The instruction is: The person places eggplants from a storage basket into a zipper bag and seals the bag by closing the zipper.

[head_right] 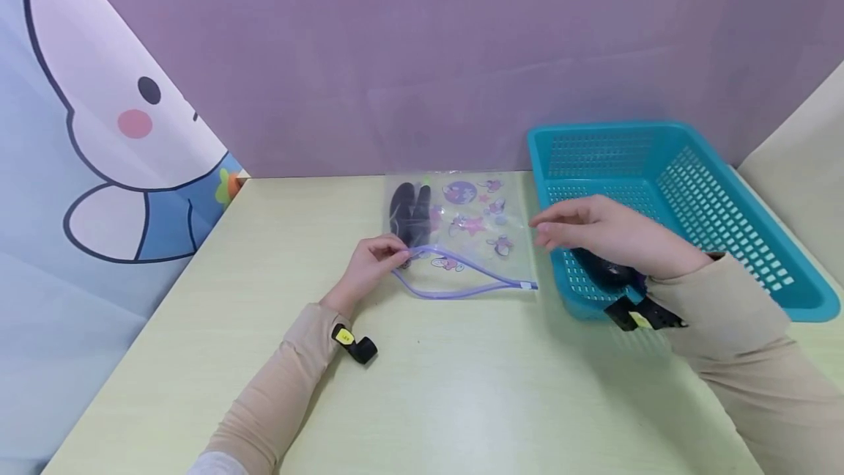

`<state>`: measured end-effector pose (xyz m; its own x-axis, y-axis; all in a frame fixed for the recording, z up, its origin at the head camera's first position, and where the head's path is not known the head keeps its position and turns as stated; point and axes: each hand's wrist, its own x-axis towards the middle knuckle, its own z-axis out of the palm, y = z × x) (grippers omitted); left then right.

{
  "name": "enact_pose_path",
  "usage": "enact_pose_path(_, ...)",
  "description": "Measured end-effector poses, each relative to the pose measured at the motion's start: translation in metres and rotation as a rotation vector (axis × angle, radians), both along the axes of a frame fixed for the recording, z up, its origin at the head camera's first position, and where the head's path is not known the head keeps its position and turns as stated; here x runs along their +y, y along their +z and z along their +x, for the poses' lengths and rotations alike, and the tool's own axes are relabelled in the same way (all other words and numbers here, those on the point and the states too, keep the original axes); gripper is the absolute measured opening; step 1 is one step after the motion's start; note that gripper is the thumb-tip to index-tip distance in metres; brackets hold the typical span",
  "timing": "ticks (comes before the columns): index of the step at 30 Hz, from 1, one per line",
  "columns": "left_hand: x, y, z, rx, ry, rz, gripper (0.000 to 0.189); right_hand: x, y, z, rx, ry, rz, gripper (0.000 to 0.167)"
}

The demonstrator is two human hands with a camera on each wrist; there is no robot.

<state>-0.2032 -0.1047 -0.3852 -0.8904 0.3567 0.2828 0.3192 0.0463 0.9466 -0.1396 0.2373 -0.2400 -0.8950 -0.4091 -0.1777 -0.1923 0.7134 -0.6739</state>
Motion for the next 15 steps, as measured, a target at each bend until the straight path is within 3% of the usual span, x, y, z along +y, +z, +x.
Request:
enact_pose_path(6,0.000,-0.017,-0.012,-0.016,0.012,-0.003,0.012,0.014,0.003,-0.012,-0.033,-0.034,0.003,0.045)
enact_pose_path(15,0.000,-0.021,-0.012,0.006,0.010,0.003,0.013,0.032,0.001,-0.030,-0.082,-0.072,0.001,0.048)
